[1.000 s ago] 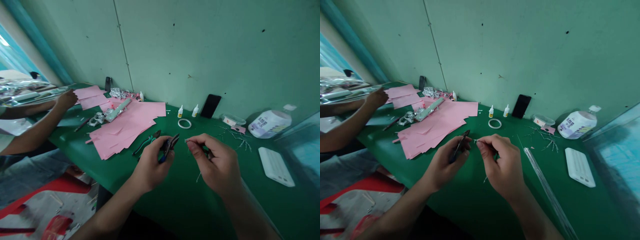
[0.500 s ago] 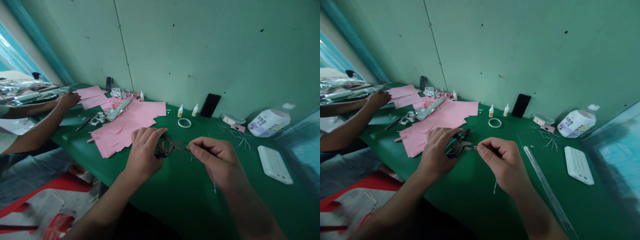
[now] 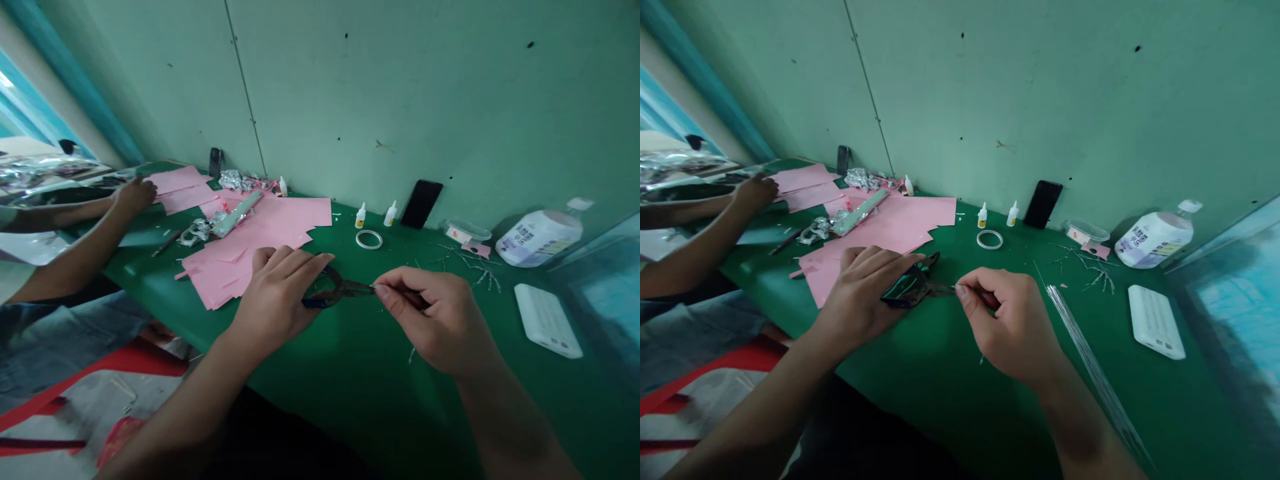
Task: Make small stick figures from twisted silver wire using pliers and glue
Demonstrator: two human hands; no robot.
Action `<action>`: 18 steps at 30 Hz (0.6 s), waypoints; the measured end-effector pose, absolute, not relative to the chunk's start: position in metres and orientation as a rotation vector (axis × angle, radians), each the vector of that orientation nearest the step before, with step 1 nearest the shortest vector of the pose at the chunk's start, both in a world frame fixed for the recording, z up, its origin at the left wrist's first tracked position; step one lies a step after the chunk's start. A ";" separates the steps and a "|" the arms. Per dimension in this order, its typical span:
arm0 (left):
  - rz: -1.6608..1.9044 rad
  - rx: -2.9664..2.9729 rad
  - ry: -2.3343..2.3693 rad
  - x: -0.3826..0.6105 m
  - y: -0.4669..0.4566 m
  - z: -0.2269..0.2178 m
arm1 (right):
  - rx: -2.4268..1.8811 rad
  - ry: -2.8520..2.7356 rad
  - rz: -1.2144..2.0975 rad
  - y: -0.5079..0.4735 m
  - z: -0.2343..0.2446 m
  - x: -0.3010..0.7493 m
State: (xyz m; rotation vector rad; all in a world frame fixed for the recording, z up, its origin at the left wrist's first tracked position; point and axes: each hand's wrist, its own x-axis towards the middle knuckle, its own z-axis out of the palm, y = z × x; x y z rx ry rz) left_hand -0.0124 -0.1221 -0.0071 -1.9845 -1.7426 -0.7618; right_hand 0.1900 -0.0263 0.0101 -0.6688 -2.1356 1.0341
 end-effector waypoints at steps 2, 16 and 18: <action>-0.781 -2.031 -1.781 -0.014 -0.122 -0.009 | -0.650 -2.185 0.939 -0.025 0.009 0.190; -1.055 -2.431 -2.293 -0.012 -0.119 -0.004 | -0.488 -2.295 0.510 -0.022 0.000 0.187; -1.014 -2.535 -2.389 -0.012 -0.120 -0.003 | -0.504 -2.308 0.549 -0.021 0.000 0.187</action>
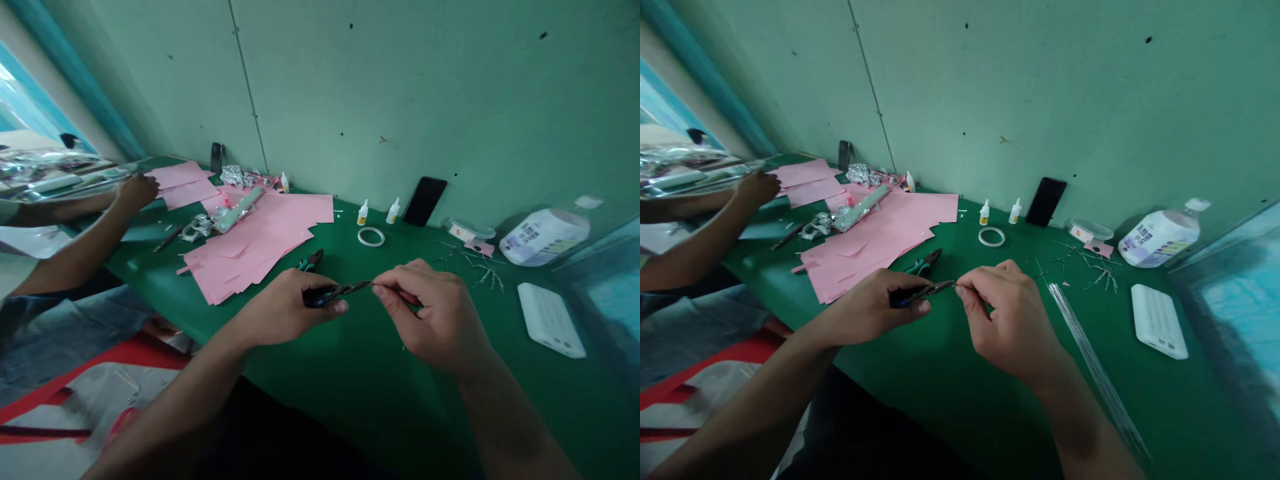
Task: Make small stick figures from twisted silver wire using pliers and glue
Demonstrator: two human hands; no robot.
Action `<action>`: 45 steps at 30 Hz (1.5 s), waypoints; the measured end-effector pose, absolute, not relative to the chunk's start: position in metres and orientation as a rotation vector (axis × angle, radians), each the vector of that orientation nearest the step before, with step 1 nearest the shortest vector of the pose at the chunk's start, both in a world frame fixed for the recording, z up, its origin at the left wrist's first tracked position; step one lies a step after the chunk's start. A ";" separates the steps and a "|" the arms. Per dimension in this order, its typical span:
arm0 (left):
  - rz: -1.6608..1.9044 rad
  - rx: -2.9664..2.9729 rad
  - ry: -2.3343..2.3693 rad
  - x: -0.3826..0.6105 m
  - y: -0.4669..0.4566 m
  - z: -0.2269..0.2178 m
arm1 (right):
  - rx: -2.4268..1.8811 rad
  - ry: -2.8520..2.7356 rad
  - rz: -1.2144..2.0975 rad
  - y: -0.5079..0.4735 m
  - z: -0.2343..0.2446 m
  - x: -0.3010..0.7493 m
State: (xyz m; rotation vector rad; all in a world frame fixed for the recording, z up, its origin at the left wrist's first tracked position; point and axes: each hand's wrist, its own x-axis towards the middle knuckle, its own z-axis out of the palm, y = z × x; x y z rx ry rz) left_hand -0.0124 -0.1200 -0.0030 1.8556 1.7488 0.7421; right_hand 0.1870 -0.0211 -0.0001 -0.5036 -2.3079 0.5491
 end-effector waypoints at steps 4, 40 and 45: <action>0.945 1.939 1.883 -0.013 -0.123 -0.008 | -0.746 -2.227 1.083 -0.018 0.002 0.188; 0.866 2.890 2.045 -0.026 -0.118 -0.006 | -0.735 -1.751 2.090 -0.007 0.000 0.186; 0.874 2.928 2.182 -0.025 -0.117 -0.005 | -0.706 -1.625 2.248 -0.007 -0.004 0.184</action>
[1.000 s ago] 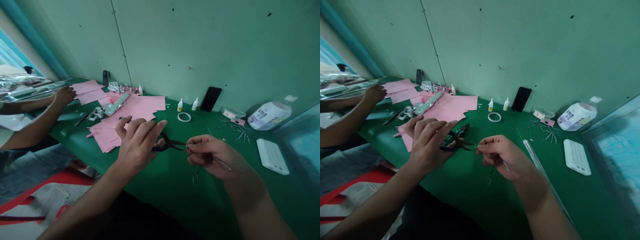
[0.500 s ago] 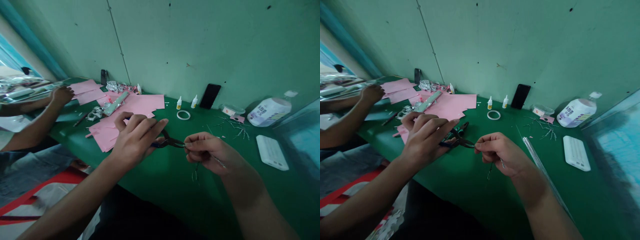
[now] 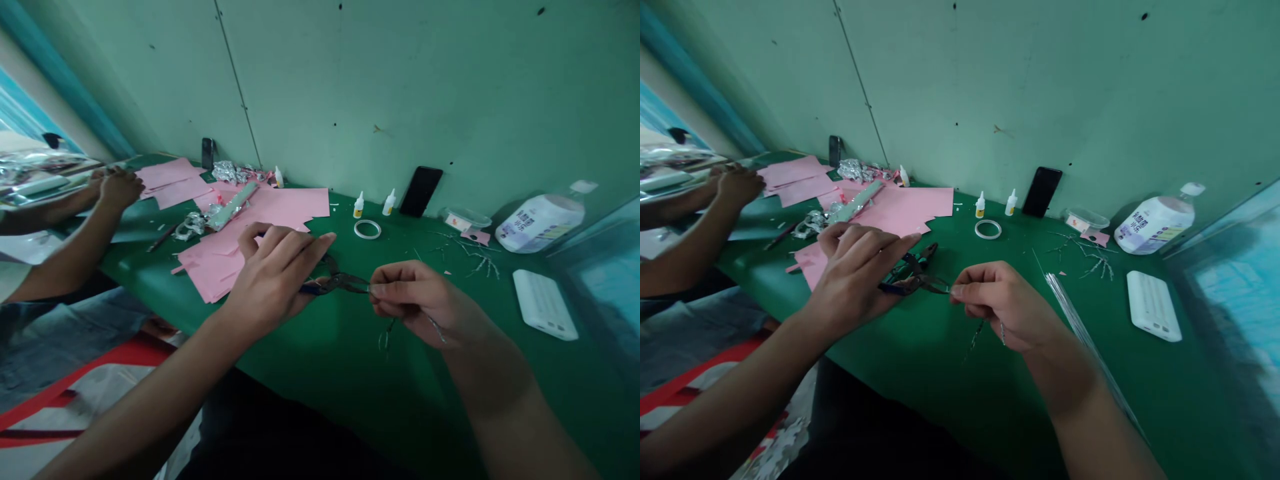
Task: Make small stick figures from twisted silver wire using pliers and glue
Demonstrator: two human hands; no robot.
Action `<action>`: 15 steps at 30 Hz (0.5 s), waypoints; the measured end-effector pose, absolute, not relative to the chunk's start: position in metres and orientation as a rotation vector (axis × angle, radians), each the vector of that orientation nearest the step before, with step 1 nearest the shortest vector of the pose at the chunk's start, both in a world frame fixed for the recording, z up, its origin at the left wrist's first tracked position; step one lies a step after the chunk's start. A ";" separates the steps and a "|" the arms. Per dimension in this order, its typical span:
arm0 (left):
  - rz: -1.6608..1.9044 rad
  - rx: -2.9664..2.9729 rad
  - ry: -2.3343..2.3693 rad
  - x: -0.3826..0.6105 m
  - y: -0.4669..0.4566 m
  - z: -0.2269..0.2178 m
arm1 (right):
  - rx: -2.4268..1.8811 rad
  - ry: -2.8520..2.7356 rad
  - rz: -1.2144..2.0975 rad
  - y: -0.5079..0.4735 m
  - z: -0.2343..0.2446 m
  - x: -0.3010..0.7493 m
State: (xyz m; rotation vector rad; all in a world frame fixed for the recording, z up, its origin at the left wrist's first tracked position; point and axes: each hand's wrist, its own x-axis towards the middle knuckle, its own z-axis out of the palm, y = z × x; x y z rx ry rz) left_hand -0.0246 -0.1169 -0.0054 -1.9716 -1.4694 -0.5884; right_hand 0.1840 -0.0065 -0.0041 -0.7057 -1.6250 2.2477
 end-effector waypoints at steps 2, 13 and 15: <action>-0.571 -1.959 -1.459 -0.024 -0.116 -0.005 | -0.681 -1.608 2.282 -0.007 -0.005 0.184; -0.639 -1.978 -1.481 -0.022 -0.116 -0.007 | -0.668 -1.553 2.409 -0.007 -0.001 0.182; -0.637 -1.985 -1.486 -0.022 -0.116 -0.007 | -0.668 -1.535 2.432 -0.007 -0.002 0.182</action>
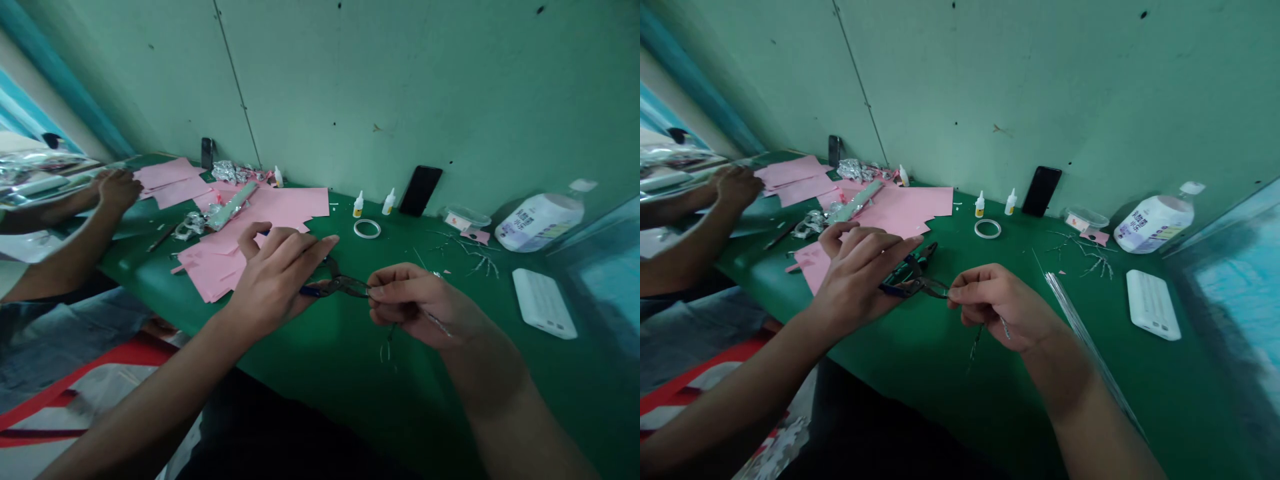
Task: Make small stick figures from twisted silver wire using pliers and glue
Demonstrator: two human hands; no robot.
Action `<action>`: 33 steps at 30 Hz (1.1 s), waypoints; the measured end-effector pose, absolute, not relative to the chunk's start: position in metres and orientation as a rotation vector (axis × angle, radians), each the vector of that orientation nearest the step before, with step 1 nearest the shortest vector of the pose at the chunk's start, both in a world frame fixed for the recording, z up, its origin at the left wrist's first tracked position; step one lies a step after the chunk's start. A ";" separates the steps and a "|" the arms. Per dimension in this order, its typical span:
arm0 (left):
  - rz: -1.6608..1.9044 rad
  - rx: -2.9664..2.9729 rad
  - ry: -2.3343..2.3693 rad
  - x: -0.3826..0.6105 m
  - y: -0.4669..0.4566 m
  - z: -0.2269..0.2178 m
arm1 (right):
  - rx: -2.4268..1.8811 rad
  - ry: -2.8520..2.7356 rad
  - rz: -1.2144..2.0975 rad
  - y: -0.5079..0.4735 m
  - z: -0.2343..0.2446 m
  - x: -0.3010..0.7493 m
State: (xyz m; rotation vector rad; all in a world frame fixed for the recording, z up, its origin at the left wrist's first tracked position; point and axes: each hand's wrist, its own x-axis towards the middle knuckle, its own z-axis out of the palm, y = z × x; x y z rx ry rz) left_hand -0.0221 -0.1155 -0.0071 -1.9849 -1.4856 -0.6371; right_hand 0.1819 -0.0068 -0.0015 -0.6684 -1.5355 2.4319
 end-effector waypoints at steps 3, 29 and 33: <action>-0.650 -2.002 -1.495 -0.023 -0.115 -0.008 | -0.679 -1.540 2.434 -0.007 -0.002 0.182; -0.699 -1.965 -1.546 -0.022 -0.113 -0.015 | -0.631 -1.268 2.617 -0.009 -0.003 0.179; -0.681 -1.909 -1.499 -0.023 -0.116 -0.015 | -0.636 -1.194 2.673 -0.009 -0.005 0.177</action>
